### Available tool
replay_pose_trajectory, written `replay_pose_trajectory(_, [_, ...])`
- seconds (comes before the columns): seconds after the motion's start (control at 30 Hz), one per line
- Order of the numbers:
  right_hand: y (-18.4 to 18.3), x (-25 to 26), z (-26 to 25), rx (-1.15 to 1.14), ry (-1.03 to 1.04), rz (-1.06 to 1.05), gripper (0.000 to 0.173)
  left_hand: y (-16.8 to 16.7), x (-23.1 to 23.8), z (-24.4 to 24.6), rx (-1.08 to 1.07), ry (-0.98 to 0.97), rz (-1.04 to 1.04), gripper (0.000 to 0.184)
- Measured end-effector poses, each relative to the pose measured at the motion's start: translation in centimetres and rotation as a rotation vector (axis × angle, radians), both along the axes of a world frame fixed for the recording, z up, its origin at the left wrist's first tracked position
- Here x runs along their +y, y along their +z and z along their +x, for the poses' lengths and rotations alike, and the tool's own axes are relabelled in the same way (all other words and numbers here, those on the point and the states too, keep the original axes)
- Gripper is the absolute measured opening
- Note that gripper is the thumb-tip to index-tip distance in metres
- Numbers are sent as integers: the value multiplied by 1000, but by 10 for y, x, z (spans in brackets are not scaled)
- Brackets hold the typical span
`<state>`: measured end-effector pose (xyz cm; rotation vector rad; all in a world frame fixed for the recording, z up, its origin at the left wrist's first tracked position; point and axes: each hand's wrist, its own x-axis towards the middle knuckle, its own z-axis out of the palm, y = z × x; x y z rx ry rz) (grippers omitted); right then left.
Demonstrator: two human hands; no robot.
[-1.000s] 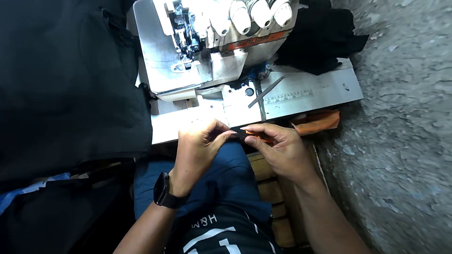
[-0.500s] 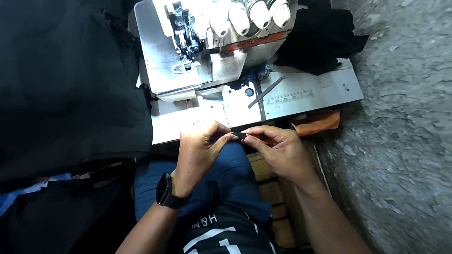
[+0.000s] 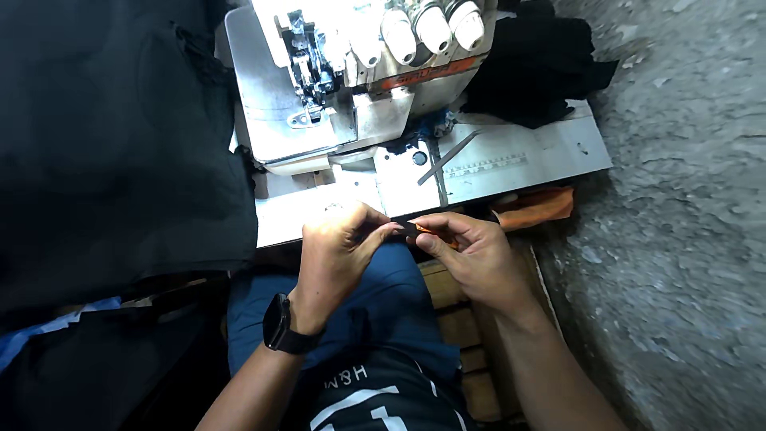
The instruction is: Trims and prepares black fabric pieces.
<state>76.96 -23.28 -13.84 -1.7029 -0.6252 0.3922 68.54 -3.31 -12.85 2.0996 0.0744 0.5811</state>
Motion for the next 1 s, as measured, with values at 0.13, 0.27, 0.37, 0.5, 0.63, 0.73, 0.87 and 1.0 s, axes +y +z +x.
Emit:
replay_pose_trajectory(0.13, [3,0,1,-18,8,-18,19,0,1,-1,-18,-11,20,7])
replay_pose_trajectory(0.27, [4,-1,2,-14,25,-24,18,-1,2,-2,-32,-26,27,6])
replay_pose_trajectory(0.37, [4,-1,2,-6,20,-24,18,-2,2,-1,-46,-26,37,6])
replay_pose_trajectory(0.5, [4,-2,1,-15,12,-33,18,-3,1,-2,-47,-25,33,6])
replay_pose_trajectory(0.63, [5,-2,2,-26,3,-55,17,-4,1,-2,-47,-26,18,5])
replay_pose_trajectory(0.73, [5,-1,1,-22,-2,-56,17,-4,1,-1,-50,-22,17,5])
replay_pose_trajectory(0.87, [4,0,0,21,-12,-36,17,-5,0,-1,-55,-8,8,6])
replay_pose_trajectory(1.0, [2,3,-3,29,-36,-21,17,-5,-1,-1,-51,8,-28,6])
